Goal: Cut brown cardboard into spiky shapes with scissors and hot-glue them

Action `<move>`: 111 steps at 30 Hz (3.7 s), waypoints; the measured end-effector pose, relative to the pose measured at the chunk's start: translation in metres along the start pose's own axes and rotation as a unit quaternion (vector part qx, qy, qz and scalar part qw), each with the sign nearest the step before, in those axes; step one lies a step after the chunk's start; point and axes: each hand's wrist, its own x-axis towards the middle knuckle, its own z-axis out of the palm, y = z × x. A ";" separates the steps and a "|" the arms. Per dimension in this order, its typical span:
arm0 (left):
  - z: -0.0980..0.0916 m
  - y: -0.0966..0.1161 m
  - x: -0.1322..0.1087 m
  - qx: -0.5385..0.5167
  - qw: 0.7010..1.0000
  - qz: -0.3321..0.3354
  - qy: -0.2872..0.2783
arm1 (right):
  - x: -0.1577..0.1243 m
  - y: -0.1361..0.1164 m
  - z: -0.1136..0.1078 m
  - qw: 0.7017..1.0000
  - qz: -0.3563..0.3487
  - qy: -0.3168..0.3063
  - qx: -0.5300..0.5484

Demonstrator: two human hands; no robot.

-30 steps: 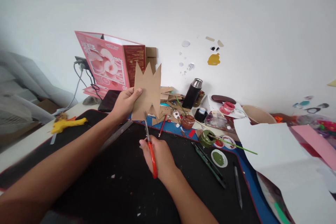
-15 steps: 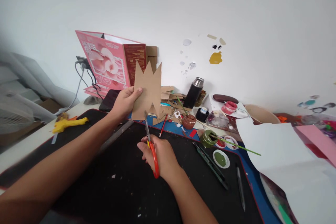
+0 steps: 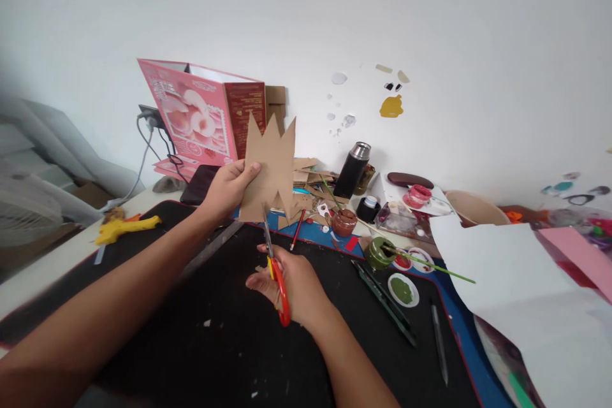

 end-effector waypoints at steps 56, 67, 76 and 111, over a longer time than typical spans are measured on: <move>0.006 -0.015 -0.001 -0.028 0.999 -0.016 -0.010 | -0.001 -0.015 0.019 0.978 0.063 0.120 -0.157; 0.005 -0.017 0.001 -0.033 0.999 -0.016 -0.016 | -0.002 -0.014 0.014 0.988 0.053 0.102 -0.106; 0.003 -0.006 -0.001 -0.023 0.999 -0.012 -0.023 | -0.002 -0.013 0.007 0.991 0.014 0.080 -0.105; 0.009 -0.009 -0.005 -0.016 0.999 -0.025 -0.032 | -0.003 -0.012 0.015 0.988 0.039 0.116 -0.090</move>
